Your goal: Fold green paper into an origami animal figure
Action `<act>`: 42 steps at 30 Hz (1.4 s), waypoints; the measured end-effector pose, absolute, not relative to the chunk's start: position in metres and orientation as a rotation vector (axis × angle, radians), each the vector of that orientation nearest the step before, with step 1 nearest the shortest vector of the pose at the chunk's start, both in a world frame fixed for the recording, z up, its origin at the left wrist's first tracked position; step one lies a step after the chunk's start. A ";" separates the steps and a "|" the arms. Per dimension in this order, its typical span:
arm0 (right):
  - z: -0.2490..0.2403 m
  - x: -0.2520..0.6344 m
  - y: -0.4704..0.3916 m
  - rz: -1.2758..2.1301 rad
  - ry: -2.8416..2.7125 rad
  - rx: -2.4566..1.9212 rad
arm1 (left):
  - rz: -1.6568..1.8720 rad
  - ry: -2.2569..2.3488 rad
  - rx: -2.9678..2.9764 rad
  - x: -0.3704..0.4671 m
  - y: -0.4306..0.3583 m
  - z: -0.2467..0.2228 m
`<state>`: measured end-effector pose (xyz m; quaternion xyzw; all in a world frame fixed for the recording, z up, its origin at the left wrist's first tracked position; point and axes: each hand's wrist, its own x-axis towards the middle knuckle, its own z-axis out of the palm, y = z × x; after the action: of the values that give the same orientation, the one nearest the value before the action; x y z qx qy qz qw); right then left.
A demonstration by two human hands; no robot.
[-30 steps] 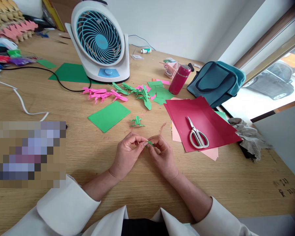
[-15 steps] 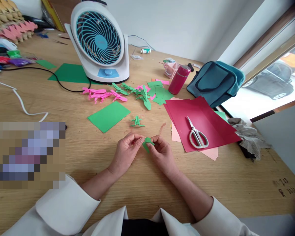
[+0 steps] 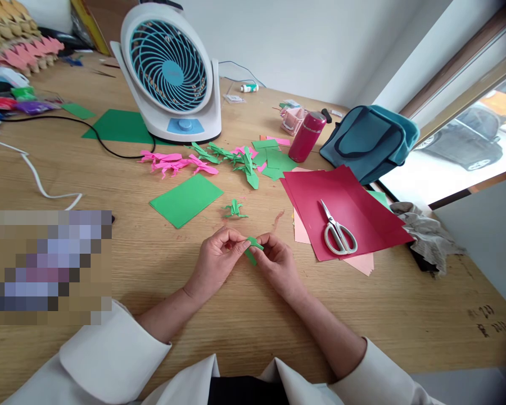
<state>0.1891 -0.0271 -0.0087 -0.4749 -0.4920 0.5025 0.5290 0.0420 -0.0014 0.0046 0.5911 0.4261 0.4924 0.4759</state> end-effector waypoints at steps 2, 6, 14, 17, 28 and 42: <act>-0.009 0.190 -0.027 1.180 -1.187 -1.129 | 1.183 1.051 1.428 0.042 -0.001 0.003; -0.010 0.195 -0.028 1.086 -1.317 -1.168 | 1.161 1.082 1.521 0.040 -0.001 0.006; 0.004 0.202 -0.029 0.818 -1.654 -1.262 | 1.219 0.993 2.079 0.031 0.003 0.020; 0.009 0.203 -0.029 0.756 -1.711 -1.249 | 1.203 0.975 2.175 0.030 0.005 0.019; 0.010 0.204 -0.028 0.767 -1.727 -1.246 | 1.090 0.997 2.329 0.029 0.006 0.019; 0.012 0.206 -0.029 0.774 -1.766 -1.198 | 1.083 0.962 2.179 0.032 0.002 0.015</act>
<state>0.2063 -0.0289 0.0120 -0.4786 -0.7051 0.3092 0.4221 0.0323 0.0023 0.0146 0.8042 0.3552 0.3997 0.2595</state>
